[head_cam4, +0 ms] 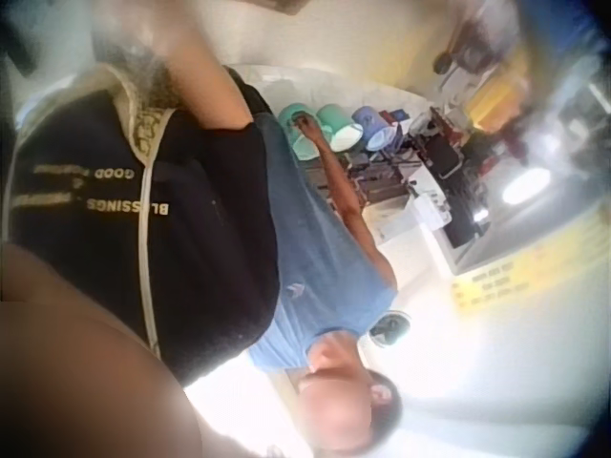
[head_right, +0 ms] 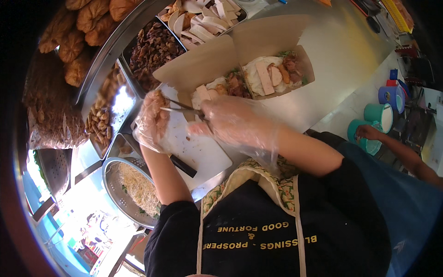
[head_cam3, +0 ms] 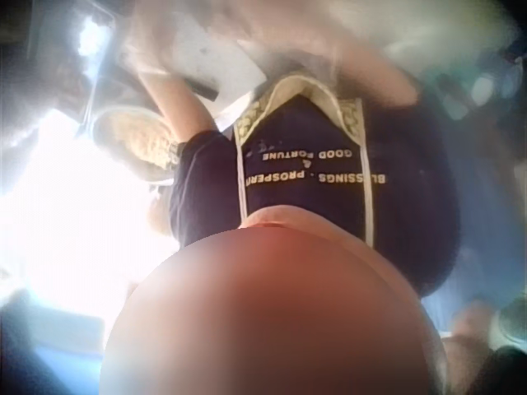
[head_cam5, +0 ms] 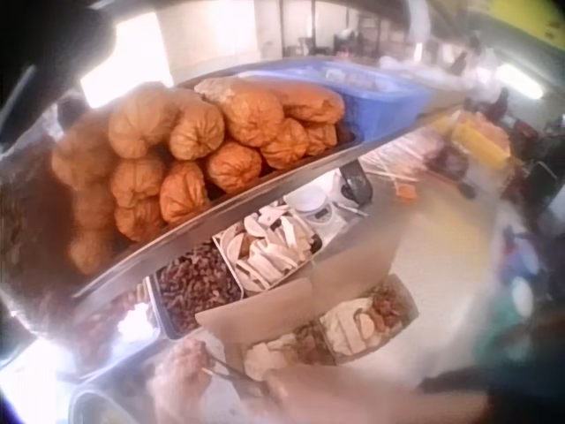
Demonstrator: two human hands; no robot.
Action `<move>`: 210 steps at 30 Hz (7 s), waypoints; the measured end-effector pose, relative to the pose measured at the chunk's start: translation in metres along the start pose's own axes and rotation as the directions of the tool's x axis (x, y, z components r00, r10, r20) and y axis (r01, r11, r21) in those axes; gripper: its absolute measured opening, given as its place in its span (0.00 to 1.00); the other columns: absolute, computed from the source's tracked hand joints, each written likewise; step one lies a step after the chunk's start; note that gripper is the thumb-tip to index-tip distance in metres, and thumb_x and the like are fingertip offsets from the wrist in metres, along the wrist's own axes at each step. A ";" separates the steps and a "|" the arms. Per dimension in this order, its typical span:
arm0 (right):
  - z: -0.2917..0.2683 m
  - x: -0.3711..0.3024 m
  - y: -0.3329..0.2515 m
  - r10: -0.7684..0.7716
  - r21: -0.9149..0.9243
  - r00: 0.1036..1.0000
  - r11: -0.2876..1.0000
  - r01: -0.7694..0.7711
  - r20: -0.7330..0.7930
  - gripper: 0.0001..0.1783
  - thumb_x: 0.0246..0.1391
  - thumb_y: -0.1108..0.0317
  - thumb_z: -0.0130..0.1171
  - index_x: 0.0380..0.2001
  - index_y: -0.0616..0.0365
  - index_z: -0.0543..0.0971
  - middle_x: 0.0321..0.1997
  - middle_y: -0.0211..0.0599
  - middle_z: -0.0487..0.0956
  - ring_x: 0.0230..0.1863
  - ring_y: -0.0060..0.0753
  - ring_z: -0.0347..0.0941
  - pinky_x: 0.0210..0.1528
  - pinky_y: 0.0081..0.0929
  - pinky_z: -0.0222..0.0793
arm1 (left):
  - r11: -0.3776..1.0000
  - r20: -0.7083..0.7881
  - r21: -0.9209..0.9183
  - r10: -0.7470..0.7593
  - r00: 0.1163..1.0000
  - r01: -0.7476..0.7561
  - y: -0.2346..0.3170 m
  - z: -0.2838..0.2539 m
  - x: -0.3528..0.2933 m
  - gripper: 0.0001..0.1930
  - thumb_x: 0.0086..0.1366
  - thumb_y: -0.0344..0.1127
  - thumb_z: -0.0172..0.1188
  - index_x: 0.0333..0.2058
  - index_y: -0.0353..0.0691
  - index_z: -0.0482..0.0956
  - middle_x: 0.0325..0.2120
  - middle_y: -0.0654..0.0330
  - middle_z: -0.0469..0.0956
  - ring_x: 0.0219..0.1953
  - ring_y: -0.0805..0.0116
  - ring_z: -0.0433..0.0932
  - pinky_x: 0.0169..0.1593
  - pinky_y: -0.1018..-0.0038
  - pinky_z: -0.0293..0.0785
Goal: The person assembles a street food dish by placing rice and vegetables into a paper container, then adding sliced meat and fried items. They use scissors to cut the meat and a knife to slice a cylindrical food item before packaging it in a plastic bag.
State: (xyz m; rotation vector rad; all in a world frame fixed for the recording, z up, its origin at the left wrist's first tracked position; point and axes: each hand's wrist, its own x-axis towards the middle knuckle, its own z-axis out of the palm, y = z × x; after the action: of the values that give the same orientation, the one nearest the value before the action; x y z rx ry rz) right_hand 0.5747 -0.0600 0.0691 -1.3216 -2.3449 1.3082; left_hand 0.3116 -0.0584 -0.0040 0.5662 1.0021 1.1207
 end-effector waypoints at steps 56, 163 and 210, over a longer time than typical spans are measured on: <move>0.020 0.006 -0.008 -0.134 0.025 0.984 0.991 0.132 0.115 0.34 0.61 0.36 0.53 0.30 0.64 0.77 0.28 0.51 0.78 0.34 0.54 0.78 0.36 0.44 0.73 | 0.990 -0.419 0.079 0.139 0.897 -0.116 0.007 -0.029 -0.034 0.21 0.67 0.41 0.66 0.54 0.36 0.78 0.47 0.55 0.81 0.48 0.63 0.81 0.47 0.73 0.80; -0.084 -0.018 0.179 0.083 -0.073 0.959 0.992 -0.106 -0.272 0.20 0.65 0.54 0.57 0.47 0.60 0.82 0.51 0.44 0.83 0.54 0.45 0.77 0.56 0.35 0.70 | 0.444 -0.238 0.889 0.654 0.718 -0.110 -0.077 0.007 -0.029 0.17 0.63 0.26 0.58 0.51 0.45 0.80 0.47 0.59 0.77 0.43 0.66 0.76 0.50 0.68 0.75; -0.125 -0.025 -0.038 0.078 0.679 0.954 0.719 0.148 -0.290 0.14 0.68 0.58 0.57 0.43 0.57 0.83 0.25 0.19 0.73 0.22 0.08 0.59 0.22 0.13 0.53 | 0.974 0.175 0.228 -0.058 0.983 0.017 -0.164 0.117 0.017 0.38 0.68 0.29 0.61 0.71 0.45 0.51 0.57 0.52 0.71 0.48 0.59 0.80 0.45 0.67 0.82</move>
State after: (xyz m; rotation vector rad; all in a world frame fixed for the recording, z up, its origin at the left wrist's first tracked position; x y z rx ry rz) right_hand 0.6280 -0.0105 0.1805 -1.0977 -1.4154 1.6084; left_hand 0.4924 -0.0911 -0.0873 0.8138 0.9831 0.9093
